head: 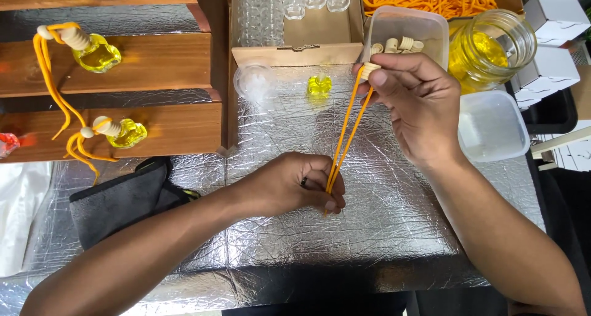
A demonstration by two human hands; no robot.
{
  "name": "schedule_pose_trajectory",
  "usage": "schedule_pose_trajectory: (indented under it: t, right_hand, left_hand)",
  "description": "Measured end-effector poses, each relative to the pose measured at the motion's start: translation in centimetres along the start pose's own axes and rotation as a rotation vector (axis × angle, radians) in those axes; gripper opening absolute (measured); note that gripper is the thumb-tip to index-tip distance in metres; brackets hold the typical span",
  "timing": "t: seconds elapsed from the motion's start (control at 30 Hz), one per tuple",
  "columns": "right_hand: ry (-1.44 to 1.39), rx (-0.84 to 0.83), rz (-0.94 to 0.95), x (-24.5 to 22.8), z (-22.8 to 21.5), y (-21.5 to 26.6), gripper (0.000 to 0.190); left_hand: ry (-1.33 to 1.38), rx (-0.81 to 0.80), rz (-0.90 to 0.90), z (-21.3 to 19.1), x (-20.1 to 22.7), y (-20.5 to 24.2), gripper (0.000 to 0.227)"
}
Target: Assembling small perfume bottles by threading cords through wooden caps and attaching them to the bottles.
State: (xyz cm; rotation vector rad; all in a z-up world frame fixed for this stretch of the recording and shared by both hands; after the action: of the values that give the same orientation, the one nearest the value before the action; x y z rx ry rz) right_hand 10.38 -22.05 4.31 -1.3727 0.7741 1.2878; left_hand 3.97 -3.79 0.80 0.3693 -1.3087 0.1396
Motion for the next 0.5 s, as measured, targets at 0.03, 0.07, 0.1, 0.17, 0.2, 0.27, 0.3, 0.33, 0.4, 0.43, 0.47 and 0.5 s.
schedule_pose_trajectory:
  t: [0.03, 0.07, 0.1, 0.17, 0.2, 0.27, 0.3, 0.33, 0.4, 0.43, 0.47, 0.5]
  right_hand:
    - [0.0, 0.001, -0.001, 0.0, 0.0, 0.0, 0.021]
    - [-0.002, 0.01, 0.004, 0.1, -0.1, 0.0, 0.021]
    - [-0.004, 0.019, 0.01, 0.1, -0.1, 0.0, 0.022]
    - [-0.016, 0.015, 0.002, 0.3, -0.3, 0.1, 0.02]
    - [-0.027, 0.01, -0.006, 0.4, -0.3, 0.1, 0.019]
    - [-0.002, 0.001, -0.004, 0.1, 0.0, 0.1, 0.019]
    - [0.022, -0.009, -0.001, -0.1, 0.2, 0.1, 0.019]
    - [0.023, -0.008, -0.003, -0.3, 0.4, 0.2, 0.019]
    - [0.183, -0.056, 0.011, -0.9, 1.2, 0.3, 0.017]
    - [0.183, -0.055, 0.006, -1.0, 1.2, 0.5, 0.017]
    - [0.219, -0.106, 0.016, -1.0, 1.5, 0.5, 0.018]
    - [0.255, -0.154, 0.026, -1.0, 1.8, 0.7, 0.02]
  left_hand:
    - [-0.001, -0.001, 0.0, 0.1, 0.2, 0.0, 0.016]
    - [0.003, 0.02, -0.052, 0.2, 0.1, 0.0, 0.019]
    - [0.009, 0.041, -0.104, 0.2, 0.0, 0.0, 0.023]
    - [0.002, 0.036, -0.108, 0.3, 0.1, 0.1, 0.026]
    - [-0.003, 0.033, -0.111, 0.4, 0.1, 0.1, 0.028]
    - [-0.021, 0.051, -0.131, 0.5, 0.4, 0.1, 0.04]
    - [-0.037, 0.07, -0.15, 0.4, 0.5, 0.1, 0.052]
    - [-0.039, 0.07, -0.15, 0.7, 0.8, 0.1, 0.052]
    - [0.068, 0.12, -0.096, 0.8, 1.8, 0.1, 0.08]
    - [0.063, 0.12, -0.095, 0.9, 1.5, 0.4, 0.08]
    - [0.137, 0.059, 0.102, 1.3, 2.3, 0.5, 0.072]
    - [0.21, -0.009, 0.297, 1.6, 3.0, 0.9, 0.068]
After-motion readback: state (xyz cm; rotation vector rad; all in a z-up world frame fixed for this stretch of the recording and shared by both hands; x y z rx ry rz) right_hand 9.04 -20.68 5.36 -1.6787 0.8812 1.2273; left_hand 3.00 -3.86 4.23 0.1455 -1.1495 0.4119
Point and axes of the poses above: each hand's wrist, its own y-axis away from the middle knuckle, its own z-axis out of the palm, x = y × z, the point moved 6 cm from there along -y, towards the middle knuckle, and after that the axes turned 15 degrees about -x, right-handed, at the moved point
